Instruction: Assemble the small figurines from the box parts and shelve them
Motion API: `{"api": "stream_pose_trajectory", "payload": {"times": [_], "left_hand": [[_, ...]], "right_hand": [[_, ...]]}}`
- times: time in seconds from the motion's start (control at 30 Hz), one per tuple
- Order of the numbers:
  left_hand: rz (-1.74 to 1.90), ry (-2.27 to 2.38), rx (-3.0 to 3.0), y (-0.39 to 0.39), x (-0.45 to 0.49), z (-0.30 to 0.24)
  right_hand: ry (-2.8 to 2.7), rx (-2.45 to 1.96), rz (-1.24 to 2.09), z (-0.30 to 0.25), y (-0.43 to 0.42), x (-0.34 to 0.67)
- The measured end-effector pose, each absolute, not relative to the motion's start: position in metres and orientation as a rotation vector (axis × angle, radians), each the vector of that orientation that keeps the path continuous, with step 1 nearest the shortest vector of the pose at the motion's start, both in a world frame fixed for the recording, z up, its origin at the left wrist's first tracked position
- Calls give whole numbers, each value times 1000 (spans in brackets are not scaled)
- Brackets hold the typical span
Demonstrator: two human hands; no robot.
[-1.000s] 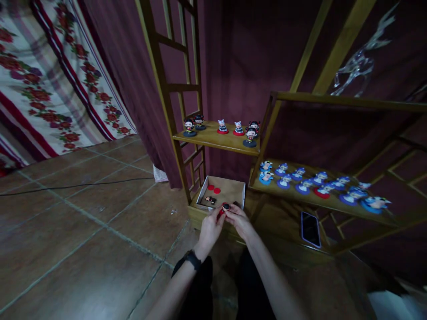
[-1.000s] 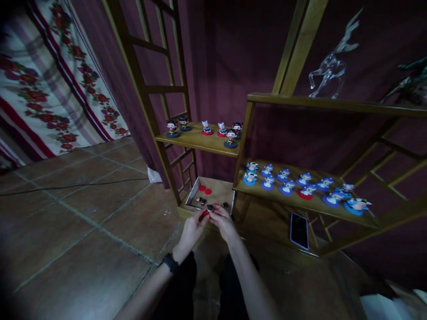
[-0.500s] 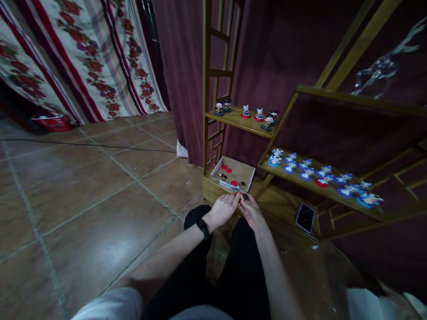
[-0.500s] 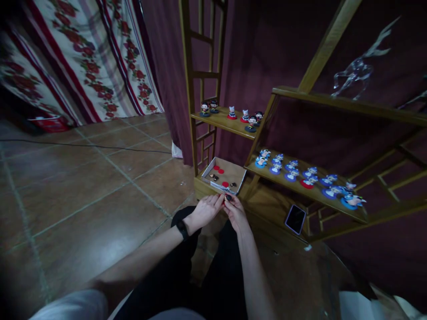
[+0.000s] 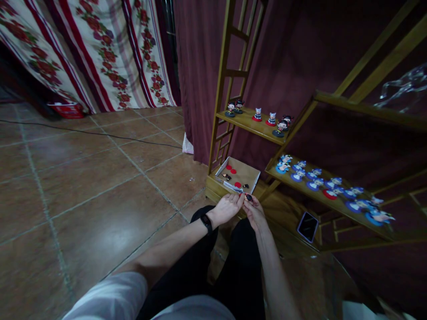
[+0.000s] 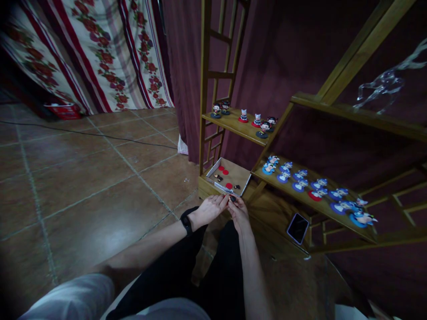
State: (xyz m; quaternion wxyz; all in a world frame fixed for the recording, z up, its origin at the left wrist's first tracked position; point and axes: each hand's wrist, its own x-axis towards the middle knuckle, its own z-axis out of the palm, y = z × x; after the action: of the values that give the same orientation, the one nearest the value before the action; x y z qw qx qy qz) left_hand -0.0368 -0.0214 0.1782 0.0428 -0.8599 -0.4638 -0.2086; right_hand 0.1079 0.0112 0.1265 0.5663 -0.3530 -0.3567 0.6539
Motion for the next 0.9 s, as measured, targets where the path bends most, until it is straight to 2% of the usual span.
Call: {"api": "stream_pose_trajectory", "payload": {"times": [0.13,0.37,0.53,0.63,0.9], "left_hand": [[-996,-1675,-2718,-18,-36,185],[-2357,-2071,-2486,5,-37,180],[-3054,-2250,-2187,13,-41,183],[-3203,-2361,-2044,11,-43,187],[-3183,-2490,-1877,8,-41,192]], "right_hand": [[-869,-874,1508,137,13,106],[-959,-865,1534,168,10,96],[-980,-919,1468,185,9,88],[-971,-964,1454,189,9,84],[-957,-925,1485,190,11,85]]}}
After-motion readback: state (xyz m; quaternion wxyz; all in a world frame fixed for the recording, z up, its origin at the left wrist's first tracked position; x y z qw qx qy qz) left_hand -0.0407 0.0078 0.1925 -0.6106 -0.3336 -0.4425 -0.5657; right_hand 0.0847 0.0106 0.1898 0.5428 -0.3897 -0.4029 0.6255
